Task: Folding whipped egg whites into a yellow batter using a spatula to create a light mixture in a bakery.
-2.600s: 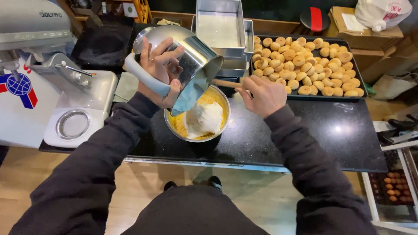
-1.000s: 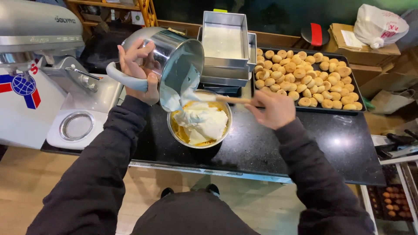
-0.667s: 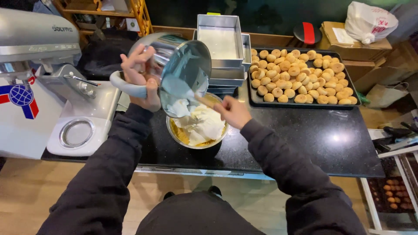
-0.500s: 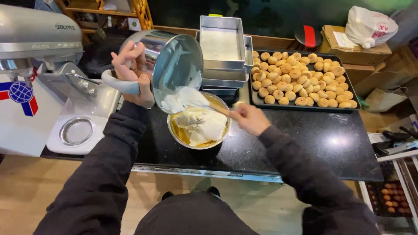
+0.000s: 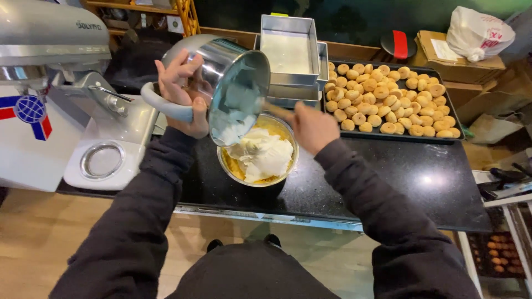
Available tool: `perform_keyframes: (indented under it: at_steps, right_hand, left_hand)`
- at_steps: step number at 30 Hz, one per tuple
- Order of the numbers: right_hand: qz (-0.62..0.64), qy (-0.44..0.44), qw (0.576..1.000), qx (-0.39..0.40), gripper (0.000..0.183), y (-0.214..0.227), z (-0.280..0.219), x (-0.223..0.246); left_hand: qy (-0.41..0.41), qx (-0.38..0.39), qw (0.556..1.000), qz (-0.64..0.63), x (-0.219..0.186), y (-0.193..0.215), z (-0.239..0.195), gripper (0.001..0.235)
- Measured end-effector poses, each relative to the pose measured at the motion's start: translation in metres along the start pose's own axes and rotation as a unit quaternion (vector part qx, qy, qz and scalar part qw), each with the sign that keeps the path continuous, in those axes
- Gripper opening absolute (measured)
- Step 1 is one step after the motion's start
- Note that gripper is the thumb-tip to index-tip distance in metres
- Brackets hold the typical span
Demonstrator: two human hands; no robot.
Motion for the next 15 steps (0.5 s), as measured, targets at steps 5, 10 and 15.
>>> perform_keyframes:
  at_steps: [5,10,15]
  right_hand:
    - [0.304,0.036,0.943,0.133,0.049,-0.061,-0.014,0.03]
    - [0.488,0.056,0.849,0.193,0.042,-0.102,-0.02,0.017]
    - [0.541,0.045,0.804,0.24,0.037,-0.088,-0.05,-0.015]
  left_hand:
    - [0.01,-0.021,1.0,0.008,0.009,-0.001,-0.004,0.049]
    - [0.037,-0.039,0.998,-0.042,0.03,0.002,-0.005,0.054]
    - [0.025,-0.048,0.998,0.04,0.037,0.015,0.006,0.068]
Point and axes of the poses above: each hand's wrist, its own z-axis towards the middle knuckle, its own y-axis out of the back of the hand, x = y × z, the point moved 10 cm from there along z, towards the middle knuckle, and after that the axes turned 5 degrees about x, right-handed, at the moved point
